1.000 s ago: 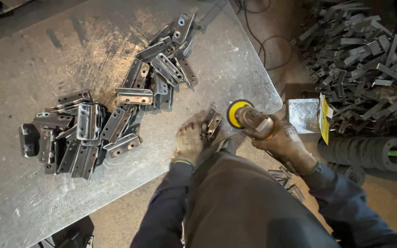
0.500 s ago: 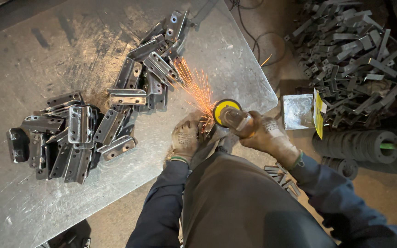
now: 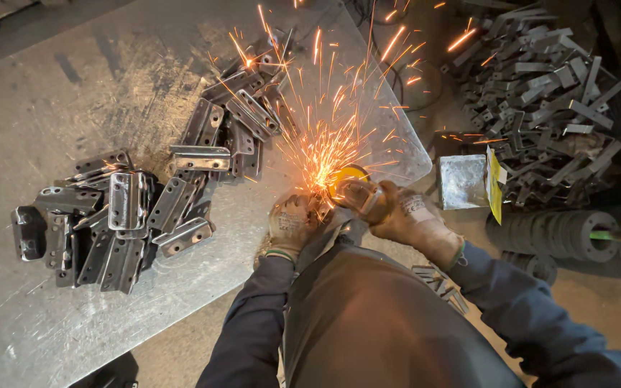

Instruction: The person grinds metal bracket parts with an angle grinder at a work table, holding each bracket against the spinning disc while sparks fly, then places the finished bracket on the table and picks up the next one from a pile.

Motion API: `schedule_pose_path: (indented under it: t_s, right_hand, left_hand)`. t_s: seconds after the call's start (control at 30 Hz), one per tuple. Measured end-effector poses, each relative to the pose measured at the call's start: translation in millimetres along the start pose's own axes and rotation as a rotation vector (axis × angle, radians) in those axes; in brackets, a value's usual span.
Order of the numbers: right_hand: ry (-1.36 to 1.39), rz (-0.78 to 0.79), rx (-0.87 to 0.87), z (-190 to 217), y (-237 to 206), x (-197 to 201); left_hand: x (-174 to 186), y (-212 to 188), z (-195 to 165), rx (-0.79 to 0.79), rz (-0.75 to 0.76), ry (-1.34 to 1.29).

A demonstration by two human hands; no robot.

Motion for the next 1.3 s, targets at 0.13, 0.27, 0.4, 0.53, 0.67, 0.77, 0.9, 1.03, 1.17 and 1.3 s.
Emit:
schedule_pose_path:
  t_s: [0.13,0.27,0.4,0.53,0.67,0.77,0.9,1.03,1.17,1.3]
  right_hand:
    - [-0.141,-0.132,0.082,-2.6,6.8,2.4]
    - [0.087,-0.187,-0.004,-18.0,-0.4,19.3]
    - [0.013,-0.130,-0.015,-4.4,-3.1,18.1]
    - [-0.021,-0.057,-0.020,7.8,-4.5,7.0]
    - [0.046,-0.171,-0.013,6.6,-2.8,3.2]
    - [0.109,-0.253,0.056,5.1,-2.2,0.0]
    - [0.154,-0.208,0.052,1.5,-5.8,-11.4]
    - [0.156,-0.277,0.000,-3.4,-2.7,-17.9]
    - [0.199,-0.387,0.076,-4.3,-4.7,-24.6]
    - [0.144,-0.280,-0.029,-10.4,-3.0,-30.8]
  left_hand:
    - [-8.9,0.0,6.2,0.127,0.066,0.010]
    - [-8.8,0.2,6.4,-0.034,-0.082,-0.016]
    - [-8.6,1.4,7.2,-0.008,-0.043,-0.007]
    - [-2.3,2.0,4.0,0.004,-0.058,-0.038]
    - [-3.0,3.6,4.4,0.074,0.017,-0.052]
    - [-5.7,3.7,7.6,0.079,0.019,-0.045]
    - [-7.1,1.9,11.8,-0.040,-0.014,-0.081]
    - [-12.2,0.9,13.6,0.072,0.114,-0.020]
    - [-11.0,3.7,9.5,0.126,0.152,-0.038]
    - [-4.9,5.4,7.7,0.107,0.123,-0.042]
Point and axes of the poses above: each hand's wrist, its own y-axis towards the middle knuckle, its own x-axis out of the back of the hand, z = x × y, the point moved 3 cm from there along y, towards the middle knuckle, and after that the axes turned 8 degrees about -y, right-handed, at the moved point
